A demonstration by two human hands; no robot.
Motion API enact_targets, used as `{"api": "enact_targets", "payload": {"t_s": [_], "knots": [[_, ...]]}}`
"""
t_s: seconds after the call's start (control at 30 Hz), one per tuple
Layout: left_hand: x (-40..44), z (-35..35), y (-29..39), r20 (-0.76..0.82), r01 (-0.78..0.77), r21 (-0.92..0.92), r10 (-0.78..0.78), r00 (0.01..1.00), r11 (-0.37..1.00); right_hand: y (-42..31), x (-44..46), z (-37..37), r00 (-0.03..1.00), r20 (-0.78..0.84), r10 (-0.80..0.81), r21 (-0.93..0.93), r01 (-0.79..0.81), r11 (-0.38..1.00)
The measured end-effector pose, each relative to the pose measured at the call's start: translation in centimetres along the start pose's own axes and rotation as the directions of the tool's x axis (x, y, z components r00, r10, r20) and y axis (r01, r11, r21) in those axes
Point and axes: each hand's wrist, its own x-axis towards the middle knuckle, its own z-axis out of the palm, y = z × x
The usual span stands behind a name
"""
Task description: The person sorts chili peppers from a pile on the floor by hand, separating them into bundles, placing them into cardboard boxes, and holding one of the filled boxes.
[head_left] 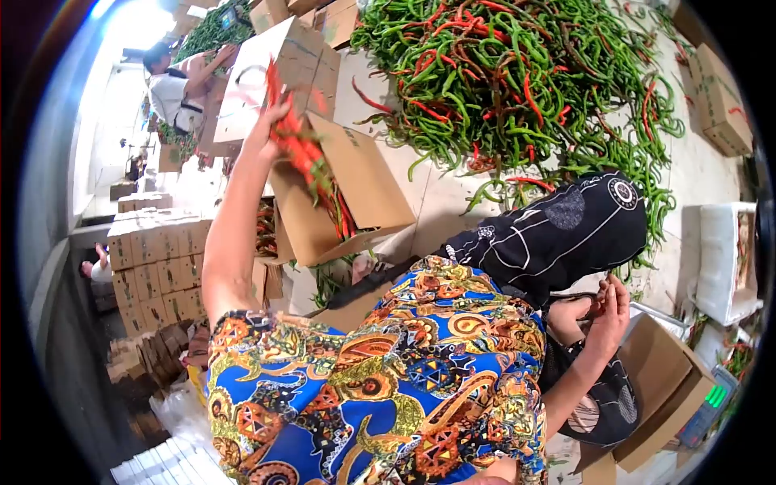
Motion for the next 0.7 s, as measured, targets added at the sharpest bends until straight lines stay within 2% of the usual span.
{"api": "enact_targets", "payload": {"t_s": [0.03,0.07,0.1,0.13,0.17,0.2,0.23,0.27,0.3,0.33,0.37,0.4,0.43,0.47,0.5,0.53,0.57,0.63,0.7], "knots": [[-0.9,-2.1,-1.5,-0.029,-0.042,0.062,0.044,0.999,0.997,0.0,-0.1,-0.1,0.999,-0.033,0.01,0.016,-0.009,1.0],[0.2,-7.4,-3.2,-0.019,0.079,0.071,-0.078,0.997,0.994,-0.3,-0.3,0.3,0.999,-0.03,-0.012,0.01,0.012,1.0],[-1.4,-8.5,-5.3,-0.062,0.087,0.074,-0.083,0.995,0.993,0.2,-0.2,0.0,0.998,-0.064,0.013,0.036,-0.011,0.999],[-2.6,-9.4,-7.3,-0.184,0.151,0.132,-0.125,0.975,0.98,0.6,0.0,-0.4,0.997,-0.081,0.018,0.028,-0.015,0.999],[-5.0,-7.7,-8.4,-0.217,0.244,0.238,-0.194,0.957,0.94,1.2,0.2,-0.9,0.996,-0.091,0.023,0.018,-0.022,1.0],[-6.1,-7.8,-9.1,-0.377,0.383,0.522,-0.197,0.905,0.762,1.7,0.4,-1.7,0.999,-0.048,0.019,0.013,-0.019,1.0],[-4.1,-11.9,-10.5,-0.274,0.29,0.822,-0.107,0.956,0.49,2.4,0.8,-2.4,1.0,-0.014,0.024,0.054,-0.023,0.998],[-2.2,-15.8,-11.8,-0.165,0.165,0.978,-0.015,0.986,0.126,2.5,0.6,-2.3,0.999,0.007,0.038,0.1,-0.038,0.994],[-2.7,-12.1,-11.2,0.092,-0.086,0.988,0.039,0.995,-0.128,2.5,0.5,-2.2,0.998,0.028,0.049,0.145,-0.053,0.988],[-2.5,-8.1,-10.5,0.115,-0.11,0.933,-0.006,0.993,-0.344,4.2,0.8,-3.5,0.998,0.04,0.051,0.177,-0.057,0.983],[-4.1,-1.0,-9.7,0.337,-0.295,0.911,0.11,0.935,-0.288,2.9,0.3,-1.0,0.989,-0.076,0.124,0.219,-0.105,0.97],[-3.7,3.3,-9.7,0.42,-0.376,0.873,0.084,0.904,-0.31,1.5,-0.2,1.5,0.962,-0.19,0.195,0.27,-0.14,0.953],[-4.8,9.6,-9.7,0.428,-0.418,0.899,0.052,0.902,-0.13,0.7,-0.1,2.9,0.919,-0.253,0.302,0.4,-0.184,0.898],[-5.2,13.8,-11.0,0.441,-0.435,0.879,0.011,0.897,0.196,1.8,-0.2,1.7,0.917,-0.199,0.346,0.456,-0.226,0.861],[-4.3,16.2,-13.2,0.529,-0.479,0.822,-0.101,0.843,0.308,2.8,-0.2,0.6,0.913,-0.186,0.362,0.476,-0.239,0.846],[-4.1,19.2,-15.8,0.655,-0.595,0.733,-0.103,0.749,0.331,3.6,0.3,0.2,0.912,-0.188,0.364,0.483,-0.237,0.843],[-3.9,21.8,-18.6,0.727,-0.635,0.675,-0.196,0.657,0.376,4.3,0.3,-0.5,0.909,-0.19,0.371,0.488,-0.241,0.839],[-1.7,25.3,-26.0,0.891,-0.853,0.455,-0.125,0.437,0.257,5.2,0.9,-1.0,0.898,-0.206,0.388,0.493,-0.247,0.834],[-0.1,29.0,-32.8,0.938,-0.908,0.343,-0.034,0.346,0.239,5.9,1.4,-1.6,0.885,-0.229,0.405,0.498,-0.251,0.83]]}}
